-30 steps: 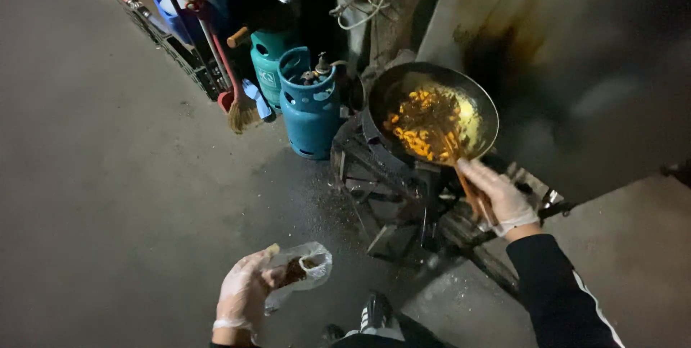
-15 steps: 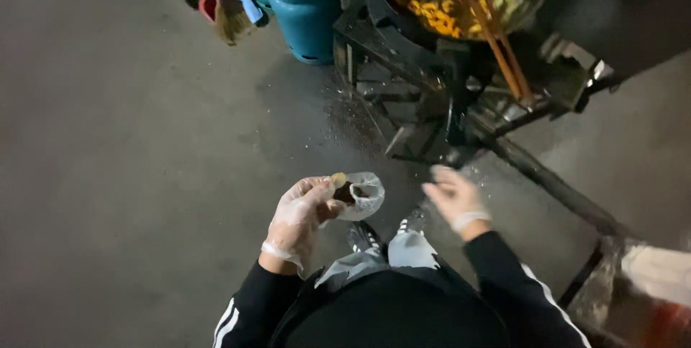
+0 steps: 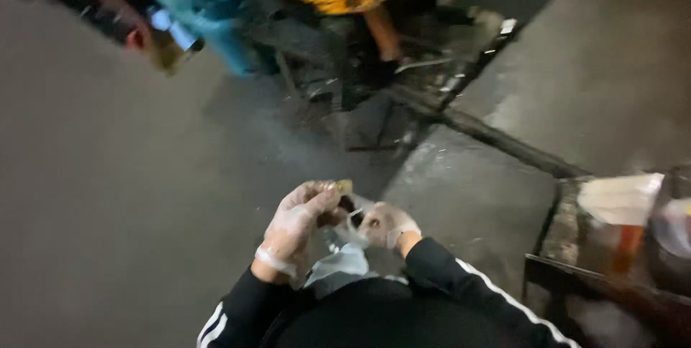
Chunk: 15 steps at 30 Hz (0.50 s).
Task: The person prepares food at a street stall, adding ingredients from a plastic bag into a pan of hot oil on a portable gas stove. They stir the mixture with chopsticks and handle various fried items on a nearby tray.
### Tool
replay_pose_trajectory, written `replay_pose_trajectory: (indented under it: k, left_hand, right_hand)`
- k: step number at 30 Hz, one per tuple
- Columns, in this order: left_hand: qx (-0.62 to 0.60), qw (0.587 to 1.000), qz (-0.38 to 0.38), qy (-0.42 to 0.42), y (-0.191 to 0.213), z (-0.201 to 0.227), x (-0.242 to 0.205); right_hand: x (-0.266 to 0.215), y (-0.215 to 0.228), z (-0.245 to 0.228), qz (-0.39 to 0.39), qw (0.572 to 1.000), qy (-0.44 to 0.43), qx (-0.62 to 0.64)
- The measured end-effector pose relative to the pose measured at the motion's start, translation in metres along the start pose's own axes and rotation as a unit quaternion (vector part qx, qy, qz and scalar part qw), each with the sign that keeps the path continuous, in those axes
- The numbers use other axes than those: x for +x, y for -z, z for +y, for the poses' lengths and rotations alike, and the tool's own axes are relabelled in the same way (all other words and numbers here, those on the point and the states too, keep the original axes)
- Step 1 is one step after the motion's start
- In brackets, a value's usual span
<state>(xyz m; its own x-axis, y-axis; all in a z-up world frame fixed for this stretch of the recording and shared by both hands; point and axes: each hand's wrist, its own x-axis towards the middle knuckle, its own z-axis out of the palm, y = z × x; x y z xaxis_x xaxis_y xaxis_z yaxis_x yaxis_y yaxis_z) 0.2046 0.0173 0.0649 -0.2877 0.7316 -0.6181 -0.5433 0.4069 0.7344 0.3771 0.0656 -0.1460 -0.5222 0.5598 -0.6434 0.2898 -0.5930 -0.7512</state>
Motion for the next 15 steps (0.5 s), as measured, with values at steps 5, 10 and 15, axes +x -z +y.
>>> replay_pose_trajectory:
  k: [5, 10, 15]
  left_hand:
    - [0.081, 0.996, -0.025, 0.014, -0.073, -0.033, -0.038]
    - [0.156, 0.983, -0.098, 0.009, -0.148, -0.095, -0.073]
    - [0.206, 0.96, -0.18, 0.055, -0.21, -0.135, -0.102]
  right_hand:
    - [-0.105, 0.06, -0.001, 0.062, 0.99, 0.111, 0.066]
    - [-0.178, 0.127, 0.059, 0.108, 0.924, 0.062, 0.361]
    - [-0.274, 0.155, 0.06, 0.219, 0.958, 0.159, 0.099]
